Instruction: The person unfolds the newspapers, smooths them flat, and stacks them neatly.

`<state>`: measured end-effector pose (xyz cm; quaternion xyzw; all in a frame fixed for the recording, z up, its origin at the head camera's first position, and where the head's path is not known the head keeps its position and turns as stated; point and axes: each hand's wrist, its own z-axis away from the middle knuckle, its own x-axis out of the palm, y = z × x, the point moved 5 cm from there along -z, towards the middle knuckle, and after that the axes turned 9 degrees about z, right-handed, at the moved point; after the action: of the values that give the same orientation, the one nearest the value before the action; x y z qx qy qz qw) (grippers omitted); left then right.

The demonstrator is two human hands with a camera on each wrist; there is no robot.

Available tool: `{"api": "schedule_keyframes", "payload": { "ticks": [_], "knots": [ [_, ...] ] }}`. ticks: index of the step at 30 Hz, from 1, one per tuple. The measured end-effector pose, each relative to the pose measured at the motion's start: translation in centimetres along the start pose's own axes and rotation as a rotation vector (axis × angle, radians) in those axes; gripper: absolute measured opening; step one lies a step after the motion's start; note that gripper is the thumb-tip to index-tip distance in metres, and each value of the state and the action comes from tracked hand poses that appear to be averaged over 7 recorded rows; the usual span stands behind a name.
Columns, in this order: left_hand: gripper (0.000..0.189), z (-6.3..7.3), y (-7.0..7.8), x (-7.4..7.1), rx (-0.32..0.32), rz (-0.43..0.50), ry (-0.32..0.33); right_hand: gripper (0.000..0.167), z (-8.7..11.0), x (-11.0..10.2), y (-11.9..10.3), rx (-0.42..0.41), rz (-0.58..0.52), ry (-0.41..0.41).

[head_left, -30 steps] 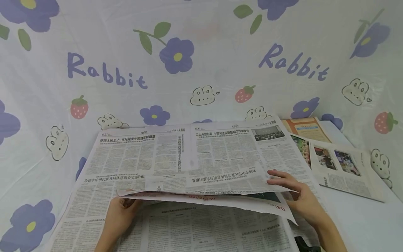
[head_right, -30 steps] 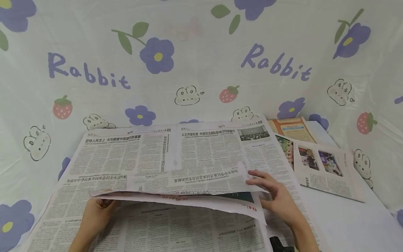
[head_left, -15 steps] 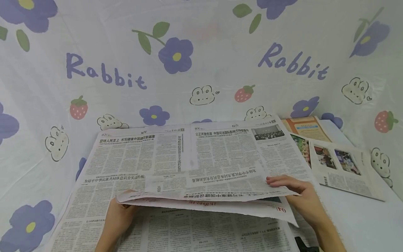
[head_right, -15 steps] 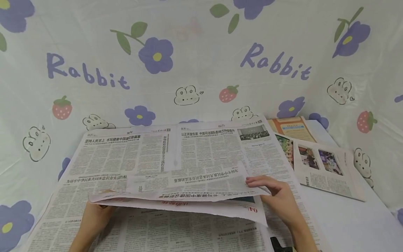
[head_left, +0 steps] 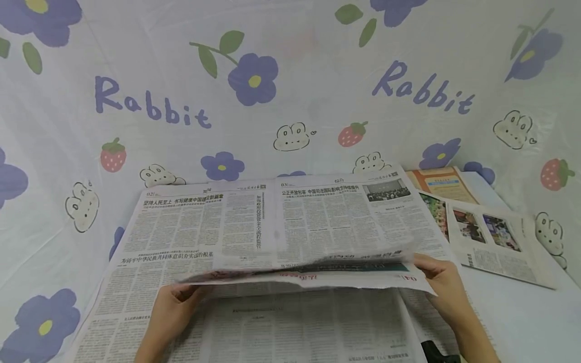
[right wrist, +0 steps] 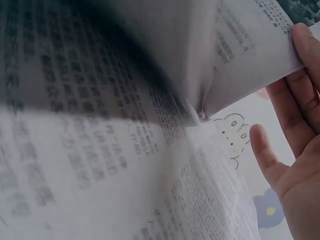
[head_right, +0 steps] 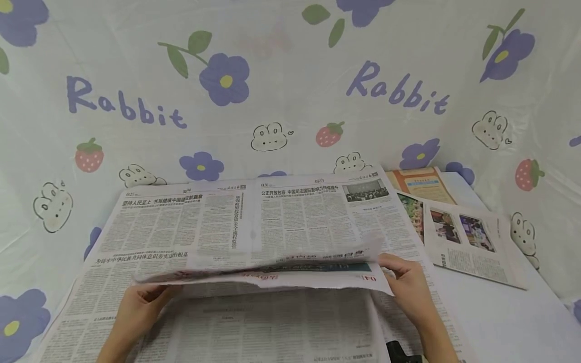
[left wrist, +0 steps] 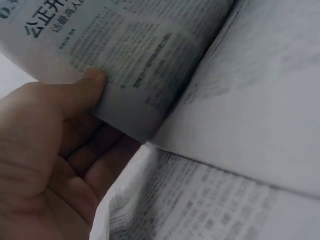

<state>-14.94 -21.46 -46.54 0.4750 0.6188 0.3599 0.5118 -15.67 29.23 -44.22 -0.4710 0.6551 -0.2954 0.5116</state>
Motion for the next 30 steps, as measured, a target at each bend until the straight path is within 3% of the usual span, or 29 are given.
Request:
{"api": "schedule_keyframes", "payload": {
  "ticks": [2,5,12,20,25,30],
  "knots": [
    [0.016,0.0,-0.1,0.1,-0.050,0.069,-0.011,0.013,-0.2,0.0,0.0,0.023,0.076,-0.004],
    [0.023,0.0,-0.1,0.2,-0.082,0.095,-0.014,0.006,-0.4,0.2,0.2,0.048,0.144,-0.011],
    [0.024,0.0,0.3,0.3,-0.119,0.074,0.028,0.005,-0.5,0.5,0.6,0.078,0.064,0.021],
    [0.024,-0.2,0.3,0.3,-0.141,0.078,0.069,0.024,-0.7,1.0,1.2,0.205,0.047,0.039],
    [0.029,-0.5,0.5,0.7,-0.165,0.091,0.123,0.034,-1.0,0.9,1.5,0.274,0.110,0.058],
    [0.031,-1.6,1.9,0.5,-0.160,0.065,0.063,0.038,-2.4,0.1,1.2,0.286,0.171,0.002]
  ]
}}
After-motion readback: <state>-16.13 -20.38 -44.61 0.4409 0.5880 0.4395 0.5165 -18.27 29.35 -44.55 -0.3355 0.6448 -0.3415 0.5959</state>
